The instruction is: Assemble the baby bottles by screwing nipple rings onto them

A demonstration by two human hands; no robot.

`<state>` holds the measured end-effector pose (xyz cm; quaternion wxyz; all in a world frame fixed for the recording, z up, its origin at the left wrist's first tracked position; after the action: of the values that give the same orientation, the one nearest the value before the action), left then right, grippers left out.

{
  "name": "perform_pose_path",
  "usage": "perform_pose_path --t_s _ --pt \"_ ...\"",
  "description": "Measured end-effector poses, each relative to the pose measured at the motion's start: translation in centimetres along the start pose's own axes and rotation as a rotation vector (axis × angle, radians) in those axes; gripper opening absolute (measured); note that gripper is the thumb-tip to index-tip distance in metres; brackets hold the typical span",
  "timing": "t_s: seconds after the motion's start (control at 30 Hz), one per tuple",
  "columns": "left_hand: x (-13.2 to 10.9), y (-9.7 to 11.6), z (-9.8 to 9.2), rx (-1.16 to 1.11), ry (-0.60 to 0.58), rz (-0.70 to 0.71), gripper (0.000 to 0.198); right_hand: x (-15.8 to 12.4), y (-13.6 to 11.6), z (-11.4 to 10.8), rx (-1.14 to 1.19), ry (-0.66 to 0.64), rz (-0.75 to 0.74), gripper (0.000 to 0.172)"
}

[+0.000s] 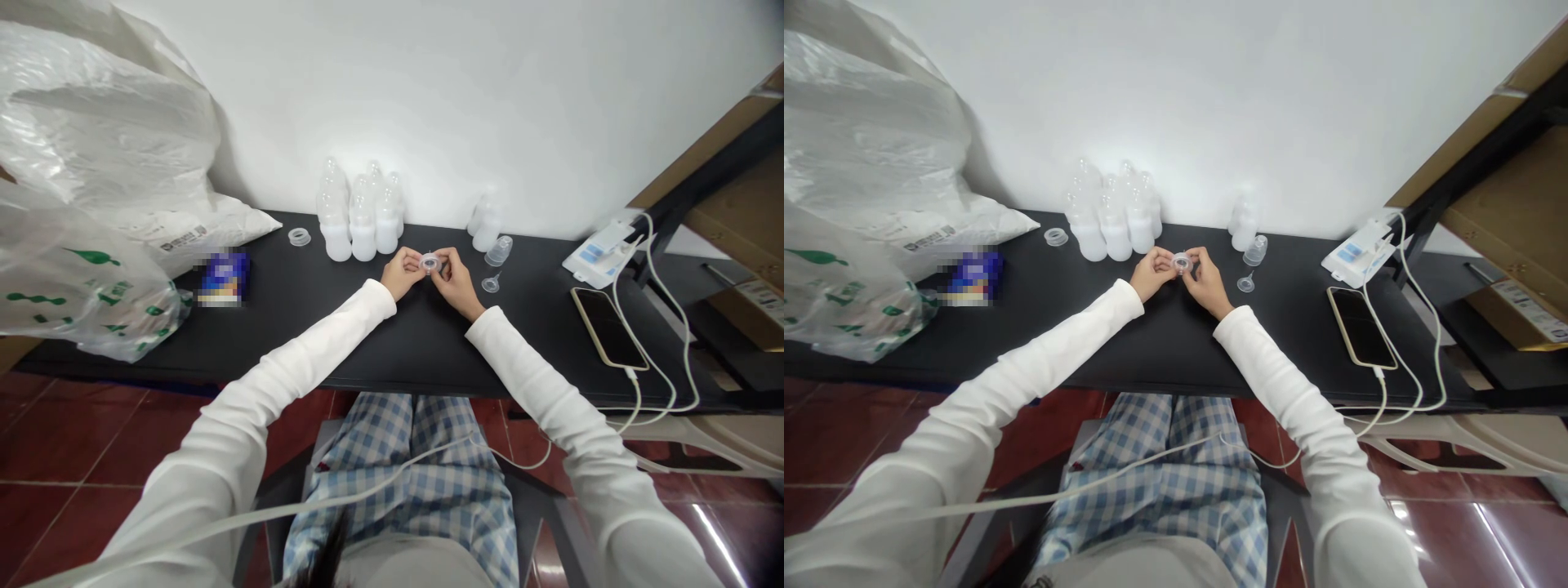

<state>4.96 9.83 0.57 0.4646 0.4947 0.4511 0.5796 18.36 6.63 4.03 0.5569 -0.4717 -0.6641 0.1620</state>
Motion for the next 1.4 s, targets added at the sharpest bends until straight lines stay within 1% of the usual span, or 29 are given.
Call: perform_pose_path --t_s 0.23,0.5,0.57,0.7,0.8,0.97,1.1,1.27,1.4 --pt "-0.8 1.0 0.2 0.014 -0.010 -0.009 0.025 0.0 0.0 -0.2 0.070 0.059 0.075 0.027" --pt "-0.9 1.4 0.3 -0.033 -0.011 0.000 0.027 -0.2 -0.1 0.1 0.170 0.095 0.108 0.035" --pt "-0.9 1.3 0.3 -0.040 -0.020 -0.007 0.028 -0.3 0.0 0.2 0.185 0.088 0.119 0.037" --pt "-0.7 0.9 0.6 -0.083 -0.044 -0.032 0.030 -0.4 0.2 0.5 0.181 0.033 0.129 0.043" --pt "-0.5 0.8 0.9 -0.125 -0.069 -0.041 0.031 -0.4 0.1 0.4 0.190 0.039 0.114 0.047" --pt "-0.5 0.9 1.1 -0.154 -0.091 -0.030 0.032 -0.2 0.0 0.2 0.215 0.060 0.099 0.047" --pt "-0.6 0.8 0.9 -0.122 -0.074 -0.020 0.033 -0.1 0.5 0.1 0.227 0.086 0.123 0.050" --pt "-0.8 0.9 0.6 -0.060 -0.061 -0.004 0.033 -0.1 1.1 0.7 0.284 0.049 0.163 0.054" --pt "-0.9 1.1 0.5 -0.024 -0.062 0.015 0.031 -0.2 1.1 0.9 0.281 0.037 0.157 0.051"
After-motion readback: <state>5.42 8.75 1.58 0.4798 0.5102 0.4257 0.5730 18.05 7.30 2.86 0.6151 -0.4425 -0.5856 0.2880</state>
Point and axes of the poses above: each hand's wrist, its own x-axis towards the middle knuckle, its own z-axis out of the palm, y = z × x, the point moved 9 cm from there along x, towards the middle knuckle, and after that the axes turned 13 degrees about y, right-handed, at the moved point
